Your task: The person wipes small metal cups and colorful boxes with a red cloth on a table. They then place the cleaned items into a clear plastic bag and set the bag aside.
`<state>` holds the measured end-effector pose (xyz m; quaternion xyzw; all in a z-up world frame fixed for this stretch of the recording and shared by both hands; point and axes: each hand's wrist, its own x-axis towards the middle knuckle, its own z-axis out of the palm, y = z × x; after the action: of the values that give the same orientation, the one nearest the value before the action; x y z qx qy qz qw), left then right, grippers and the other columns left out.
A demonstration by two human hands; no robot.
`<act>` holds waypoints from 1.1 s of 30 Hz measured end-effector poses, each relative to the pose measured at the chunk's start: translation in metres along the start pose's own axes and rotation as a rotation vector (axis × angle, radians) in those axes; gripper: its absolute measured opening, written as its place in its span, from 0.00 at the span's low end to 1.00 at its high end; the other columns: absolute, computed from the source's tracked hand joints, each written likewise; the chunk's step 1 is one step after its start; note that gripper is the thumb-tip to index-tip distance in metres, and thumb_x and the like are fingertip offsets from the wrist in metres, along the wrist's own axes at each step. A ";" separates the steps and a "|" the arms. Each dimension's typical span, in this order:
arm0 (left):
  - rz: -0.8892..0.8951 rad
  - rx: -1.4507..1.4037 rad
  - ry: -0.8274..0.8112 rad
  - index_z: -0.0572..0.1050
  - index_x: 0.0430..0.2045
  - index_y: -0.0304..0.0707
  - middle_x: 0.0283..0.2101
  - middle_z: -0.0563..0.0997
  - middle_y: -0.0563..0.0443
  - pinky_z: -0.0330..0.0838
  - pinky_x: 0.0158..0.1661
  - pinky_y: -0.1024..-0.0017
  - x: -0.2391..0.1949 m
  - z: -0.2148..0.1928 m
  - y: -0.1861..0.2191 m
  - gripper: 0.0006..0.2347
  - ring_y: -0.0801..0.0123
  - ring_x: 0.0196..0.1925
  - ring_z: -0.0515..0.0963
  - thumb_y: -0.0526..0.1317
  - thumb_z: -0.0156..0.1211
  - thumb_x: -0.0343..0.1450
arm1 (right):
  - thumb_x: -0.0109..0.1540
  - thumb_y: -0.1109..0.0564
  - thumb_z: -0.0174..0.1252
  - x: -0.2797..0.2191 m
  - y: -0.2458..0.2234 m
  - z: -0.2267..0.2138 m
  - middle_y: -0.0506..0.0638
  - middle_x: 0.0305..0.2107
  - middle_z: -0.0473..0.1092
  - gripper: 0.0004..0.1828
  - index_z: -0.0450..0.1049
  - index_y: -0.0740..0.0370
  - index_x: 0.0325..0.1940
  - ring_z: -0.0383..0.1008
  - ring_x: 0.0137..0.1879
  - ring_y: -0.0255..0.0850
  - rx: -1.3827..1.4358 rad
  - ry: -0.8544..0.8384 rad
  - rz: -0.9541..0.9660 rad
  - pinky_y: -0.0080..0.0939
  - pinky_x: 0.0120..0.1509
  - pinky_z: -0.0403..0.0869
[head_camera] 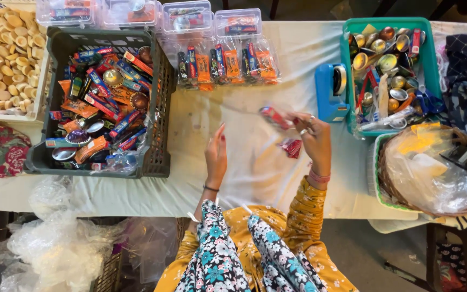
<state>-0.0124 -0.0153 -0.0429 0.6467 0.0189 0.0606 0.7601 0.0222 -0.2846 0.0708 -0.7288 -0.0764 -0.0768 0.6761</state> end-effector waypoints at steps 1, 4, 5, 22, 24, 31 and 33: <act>0.001 -0.002 0.004 0.70 0.64 0.31 0.64 0.76 0.37 0.68 0.65 0.57 -0.017 -0.011 -0.024 0.20 0.58 0.62 0.77 0.45 0.44 0.81 | 0.67 0.73 0.49 0.000 0.014 -0.007 0.52 0.45 0.77 0.16 0.77 0.70 0.55 0.76 0.51 0.32 -0.001 -0.004 -0.001 0.29 0.57 0.74; 0.147 0.988 0.219 0.61 0.69 0.34 0.72 0.59 0.31 0.50 0.68 0.47 -0.065 -0.041 -0.078 0.26 0.44 0.74 0.58 0.48 0.52 0.77 | 0.65 0.70 0.53 0.001 0.054 -0.024 0.49 0.44 0.78 0.15 0.80 0.69 0.54 0.75 0.50 0.30 -0.123 0.157 0.102 0.29 0.54 0.73; 0.141 1.090 0.209 0.61 0.69 0.36 0.73 0.57 0.31 0.48 0.68 0.46 -0.079 -0.045 -0.085 0.28 0.44 0.74 0.56 0.49 0.54 0.75 | 0.66 0.68 0.56 0.001 0.066 -0.028 0.50 0.43 0.78 0.14 0.80 0.66 0.55 0.75 0.47 0.32 -0.166 0.222 0.160 0.30 0.52 0.73; 0.085 1.405 0.167 0.62 0.68 0.47 0.74 0.56 0.40 0.47 0.69 0.48 -0.089 -0.041 -0.079 0.29 0.52 0.73 0.58 0.53 0.57 0.70 | 0.65 0.66 0.63 0.104 0.113 0.126 0.53 0.39 0.80 0.10 0.80 0.68 0.51 0.80 0.44 0.34 -0.181 0.194 0.054 0.34 0.50 0.78; 0.096 1.366 0.178 0.62 0.67 0.48 0.74 0.56 0.41 0.46 0.69 0.47 -0.089 -0.042 -0.080 0.29 0.52 0.72 0.58 0.54 0.58 0.70 | 0.66 0.66 0.61 0.135 0.124 0.156 0.53 0.44 0.80 0.11 0.78 0.70 0.53 0.81 0.48 0.36 0.150 0.045 0.062 0.35 0.56 0.79; 0.143 1.323 0.229 0.62 0.68 0.47 0.75 0.56 0.40 0.47 0.71 0.48 -0.092 -0.039 -0.078 0.28 0.51 0.73 0.58 0.52 0.56 0.72 | 0.63 0.68 0.60 0.227 0.224 0.237 0.55 0.39 0.79 0.09 0.76 0.69 0.49 0.80 0.43 0.40 0.511 0.037 0.537 0.40 0.44 0.77; 0.151 1.420 0.228 0.61 0.69 0.48 0.75 0.56 0.42 0.50 0.70 0.51 -0.091 -0.041 -0.089 0.27 0.56 0.74 0.58 0.52 0.56 0.74 | 0.61 0.71 0.61 0.244 0.282 0.248 0.55 0.40 0.80 0.09 0.78 0.71 0.45 0.83 0.45 0.39 0.264 0.008 0.264 0.36 0.52 0.81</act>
<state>-0.1010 0.0008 -0.1420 0.9738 0.0881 0.1529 0.1437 0.3235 -0.0561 -0.1694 -0.6372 0.0132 0.0200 0.7703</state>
